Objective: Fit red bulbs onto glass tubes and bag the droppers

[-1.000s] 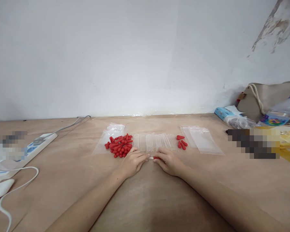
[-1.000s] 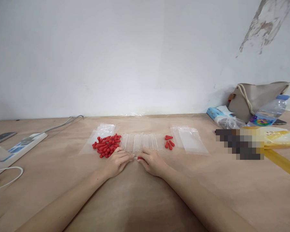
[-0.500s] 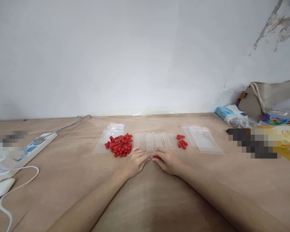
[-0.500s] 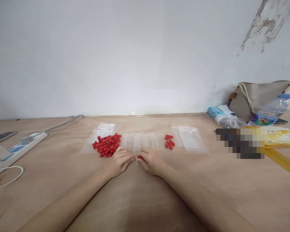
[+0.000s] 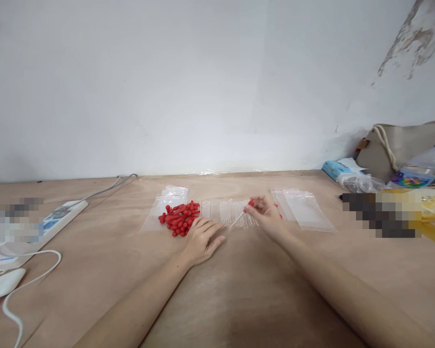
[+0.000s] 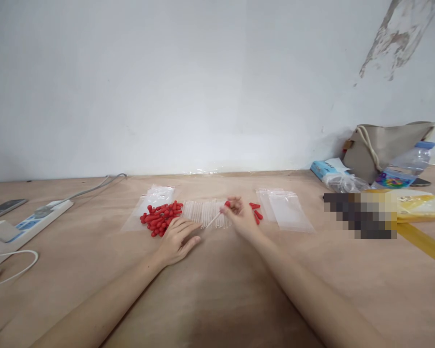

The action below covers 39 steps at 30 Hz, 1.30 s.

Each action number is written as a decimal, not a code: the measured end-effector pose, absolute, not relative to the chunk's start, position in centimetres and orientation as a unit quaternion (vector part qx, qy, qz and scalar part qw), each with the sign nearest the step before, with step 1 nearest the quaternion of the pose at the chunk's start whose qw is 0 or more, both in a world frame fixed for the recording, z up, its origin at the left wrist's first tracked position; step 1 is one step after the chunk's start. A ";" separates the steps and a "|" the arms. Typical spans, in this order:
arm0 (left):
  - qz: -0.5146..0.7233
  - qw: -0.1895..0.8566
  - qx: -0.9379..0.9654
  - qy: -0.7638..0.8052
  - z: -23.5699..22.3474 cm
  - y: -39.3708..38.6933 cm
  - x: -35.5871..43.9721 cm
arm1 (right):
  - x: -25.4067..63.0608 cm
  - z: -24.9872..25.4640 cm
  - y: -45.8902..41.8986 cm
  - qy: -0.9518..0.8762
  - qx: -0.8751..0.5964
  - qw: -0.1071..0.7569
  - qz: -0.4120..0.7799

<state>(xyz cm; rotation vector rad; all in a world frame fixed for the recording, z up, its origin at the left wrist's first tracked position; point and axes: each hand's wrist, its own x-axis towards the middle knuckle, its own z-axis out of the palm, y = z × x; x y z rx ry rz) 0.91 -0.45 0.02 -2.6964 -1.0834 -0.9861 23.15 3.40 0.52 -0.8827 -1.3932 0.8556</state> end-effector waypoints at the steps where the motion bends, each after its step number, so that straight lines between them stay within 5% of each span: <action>1: -0.320 0.034 -0.877 -0.358 0.0 -0.5 0.9 | 24.3 1.1 4.3 -0.579 -0.398 0.609 0.367; 8: -0.287 0.019 -0.887 -0.362 -0.2 -0.4 1.2 | 30.2 1.7 9.8 -0.589 -0.647 0.444 0.192; 21: -0.279 0.018 -0.888 -0.366 0.2 -0.8 1.1 | 30.1 0.0 9.7 -0.652 -0.705 0.276 0.030; 30: -0.306 0.103 -0.807 -0.495 0.3 -0.4 1.0 | 32.2 0.0 8.5 -0.693 -0.687 0.208 0.067; 39: -0.213 0.160 -0.729 -0.631 1.5 2.9 4.1 | 32.0 -0.4 9.2 -0.684 -0.678 0.244 0.113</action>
